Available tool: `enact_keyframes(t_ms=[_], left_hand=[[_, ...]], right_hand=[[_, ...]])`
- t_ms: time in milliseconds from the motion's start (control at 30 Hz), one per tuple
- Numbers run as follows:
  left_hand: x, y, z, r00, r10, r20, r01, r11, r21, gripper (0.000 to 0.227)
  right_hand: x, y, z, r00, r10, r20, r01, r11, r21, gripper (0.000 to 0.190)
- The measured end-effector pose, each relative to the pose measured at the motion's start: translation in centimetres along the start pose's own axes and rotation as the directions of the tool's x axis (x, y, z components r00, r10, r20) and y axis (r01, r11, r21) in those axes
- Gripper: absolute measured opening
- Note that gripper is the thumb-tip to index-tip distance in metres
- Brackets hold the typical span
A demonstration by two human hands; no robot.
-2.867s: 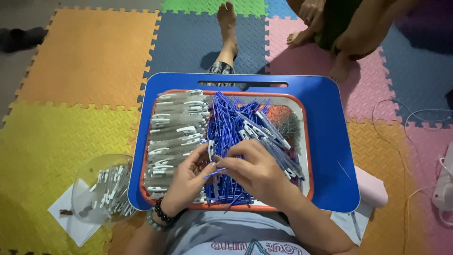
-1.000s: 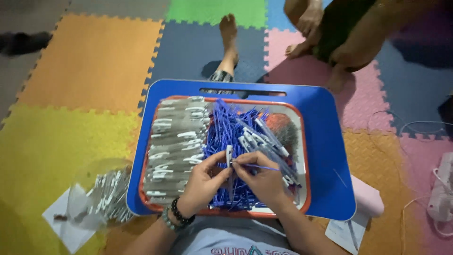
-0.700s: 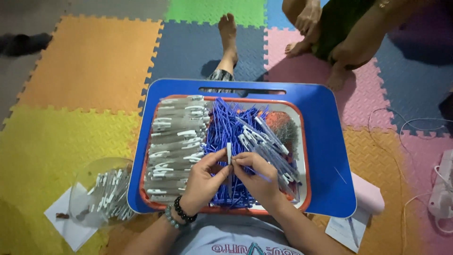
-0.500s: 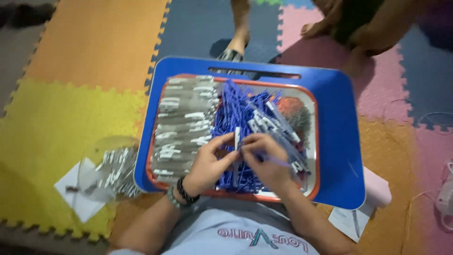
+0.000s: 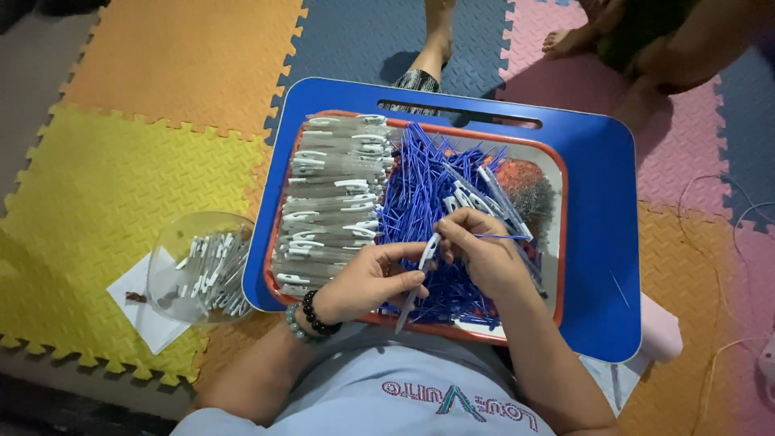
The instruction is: Manually assembling ballpoint pens by inserting blue ink refills into white plastic barrels on a small tray.
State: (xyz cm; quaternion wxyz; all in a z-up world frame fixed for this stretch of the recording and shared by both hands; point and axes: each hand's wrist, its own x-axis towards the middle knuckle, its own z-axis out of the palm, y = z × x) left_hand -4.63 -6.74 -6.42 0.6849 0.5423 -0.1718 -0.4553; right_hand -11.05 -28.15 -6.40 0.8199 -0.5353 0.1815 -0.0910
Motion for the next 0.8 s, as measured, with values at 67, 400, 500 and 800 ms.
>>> enact_keyframes(t_ms=[67,400,500,800], left_hand=[[-0.6,0.7,0.0,0.999,-0.015,0.031,0.015,1.000,0.003,0.054],[-3.4,4.7,-2.2,0.996,-0.087,0.029,0.080,0.978,0.191,0.055],[-3.2,3.8,-3.4,0.996,-0.087,0.013,0.082,0.974,0.209,0.057],[-3.0,3.5,-4.0,0.994,-0.094,0.046,0.088,0.987,0.133,0.072]], right_hand=[[0.5,0.1,-0.7,0.999,-0.036,-0.021,0.035,0.998,-0.044,0.017],[0.8,-4.6,-0.6,0.936,-0.203,-0.287,0.205,0.978,-0.025,0.018],[2.0,-2.7,-1.3,0.940,-0.204,-0.273,0.220,0.975,0.028,0.020],[2.2,-3.6,-1.4,0.932,-0.217,-0.289,0.236,0.971,0.031,0.020]])
